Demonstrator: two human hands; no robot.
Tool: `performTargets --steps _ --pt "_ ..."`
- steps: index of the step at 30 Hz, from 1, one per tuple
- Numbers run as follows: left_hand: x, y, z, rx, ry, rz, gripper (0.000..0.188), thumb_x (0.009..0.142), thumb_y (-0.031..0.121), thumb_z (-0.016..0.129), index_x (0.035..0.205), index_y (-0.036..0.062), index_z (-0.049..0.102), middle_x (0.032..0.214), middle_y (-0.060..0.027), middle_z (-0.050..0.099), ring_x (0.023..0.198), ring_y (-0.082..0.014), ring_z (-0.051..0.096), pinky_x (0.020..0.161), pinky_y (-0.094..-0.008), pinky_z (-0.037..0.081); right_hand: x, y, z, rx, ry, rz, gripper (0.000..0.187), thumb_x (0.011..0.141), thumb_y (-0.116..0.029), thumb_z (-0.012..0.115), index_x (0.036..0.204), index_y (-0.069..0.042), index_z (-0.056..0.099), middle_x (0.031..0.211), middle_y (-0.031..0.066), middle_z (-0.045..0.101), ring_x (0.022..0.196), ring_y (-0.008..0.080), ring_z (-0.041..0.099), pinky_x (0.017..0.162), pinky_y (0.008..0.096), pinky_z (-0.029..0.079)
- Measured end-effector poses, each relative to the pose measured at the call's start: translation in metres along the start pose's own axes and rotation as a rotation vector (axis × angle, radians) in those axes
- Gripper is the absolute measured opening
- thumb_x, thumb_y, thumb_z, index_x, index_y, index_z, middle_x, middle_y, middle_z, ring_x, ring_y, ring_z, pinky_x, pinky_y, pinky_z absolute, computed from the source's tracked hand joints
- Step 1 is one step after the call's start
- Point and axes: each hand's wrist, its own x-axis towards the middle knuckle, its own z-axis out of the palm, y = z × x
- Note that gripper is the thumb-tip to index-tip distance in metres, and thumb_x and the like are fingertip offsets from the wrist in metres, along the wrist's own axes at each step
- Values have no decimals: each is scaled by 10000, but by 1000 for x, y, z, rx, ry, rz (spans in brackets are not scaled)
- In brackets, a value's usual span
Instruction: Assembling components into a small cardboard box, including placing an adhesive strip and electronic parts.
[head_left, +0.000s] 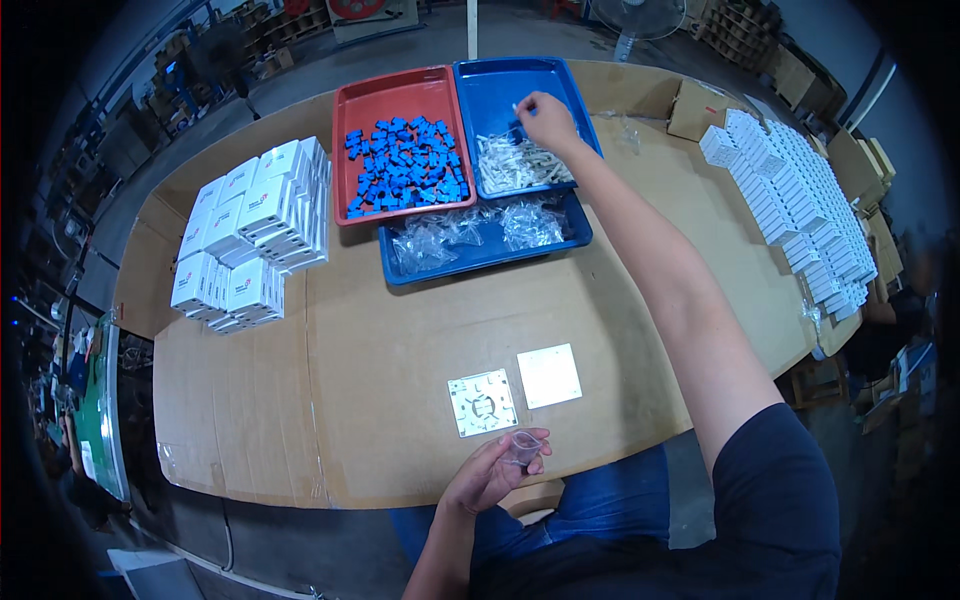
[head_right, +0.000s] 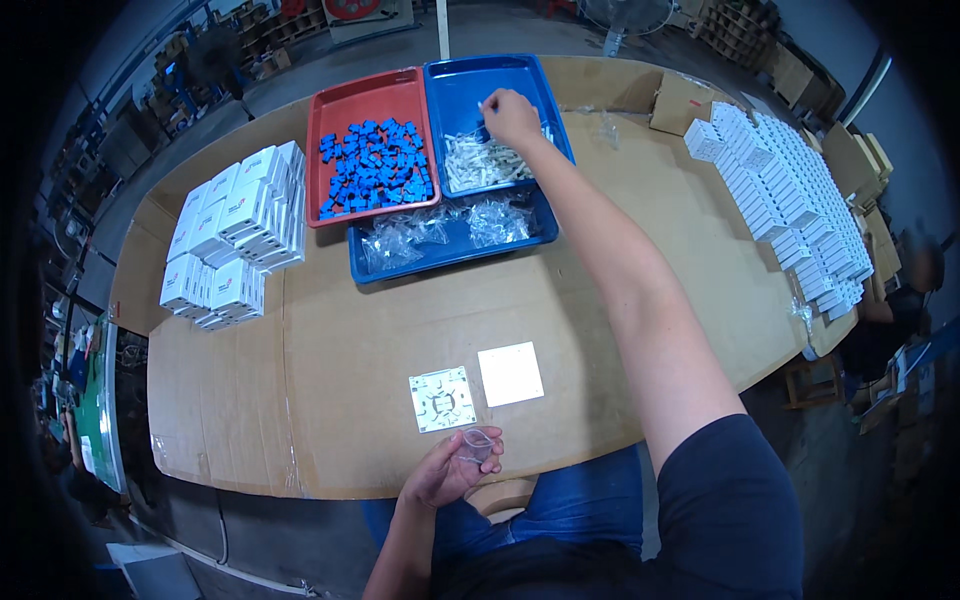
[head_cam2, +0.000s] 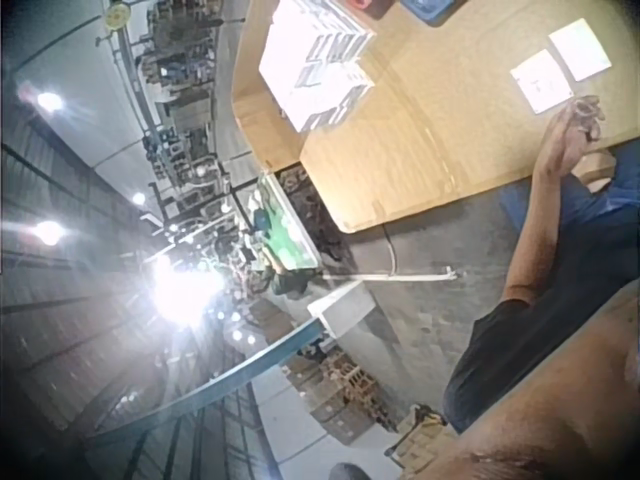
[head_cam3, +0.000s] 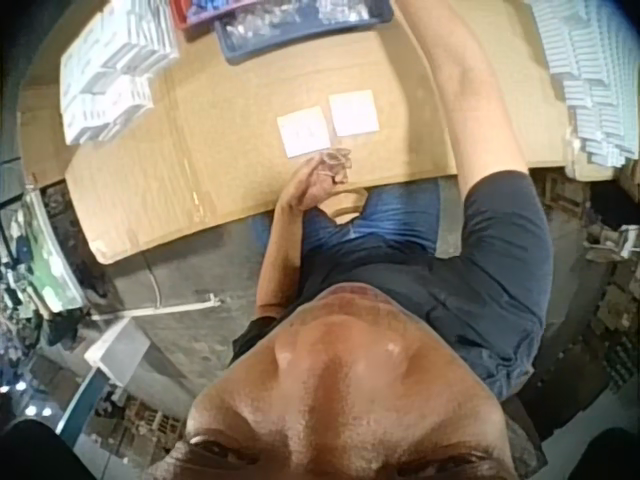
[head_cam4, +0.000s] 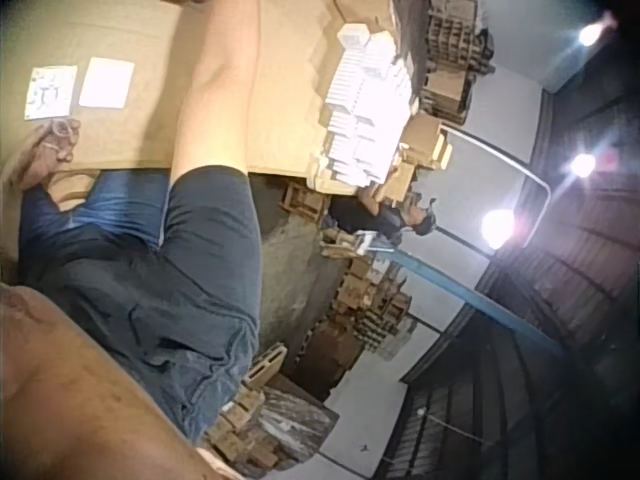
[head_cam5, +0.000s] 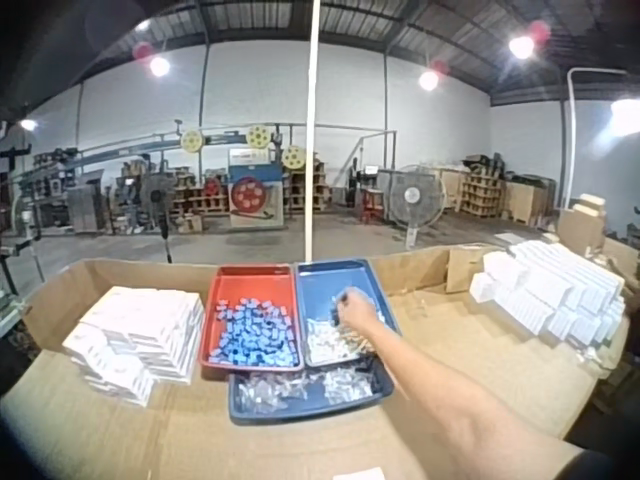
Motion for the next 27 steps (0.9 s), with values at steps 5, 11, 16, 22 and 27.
performTargets --steps 5,11,16,22,27 --pt "-5 -10 -6 -75 9 30 552 1137 380 369 1419 -68 522 1175 -145 625 930 -219 533 905 -362 472 -32 -34 -71 1406 -132 385 220 1003 -260 700 1086 -57 699 979 11 743 830 91 622 708 264 463" --pt "-2 -9 -14 -132 3 52 549 1144 367 354 1447 -71 489 1164 -140 625 926 -225 548 901 -374 468 -161 -49 -110 1311 -276 340 243 1006 -192 695 1165 -8 705 929 8 664 737 64 533 661 225 417" --pt "5 -3 7 -111 86 109 567 1141 397 350 1443 -56 511 1172 -125 642 935 -232 599 901 -384 485 -314 -73 -138 1254 -339 622 248 986 -124 707 1196 2 748 852 -8 658 724 53 539 649 218 434" --pt "22 -4 21 -16 102 113 567 1142 400 349 1417 -58 540 1137 -124 674 933 -242 643 882 -389 522 -402 -91 -157 1361 -378 715 258 959 -63 742 1206 10 746 889 -9 674 721 46 539 652 197 441" --pt "27 -16 8 33 51 43 560 1131 412 401 1398 -53 559 1138 -110 675 915 -207 626 887 -372 516 -407 -89 -168 1375 -305 614 179 938 -56 767 1112 -16 763 854 -8 696 716 16 563 618 184 433"
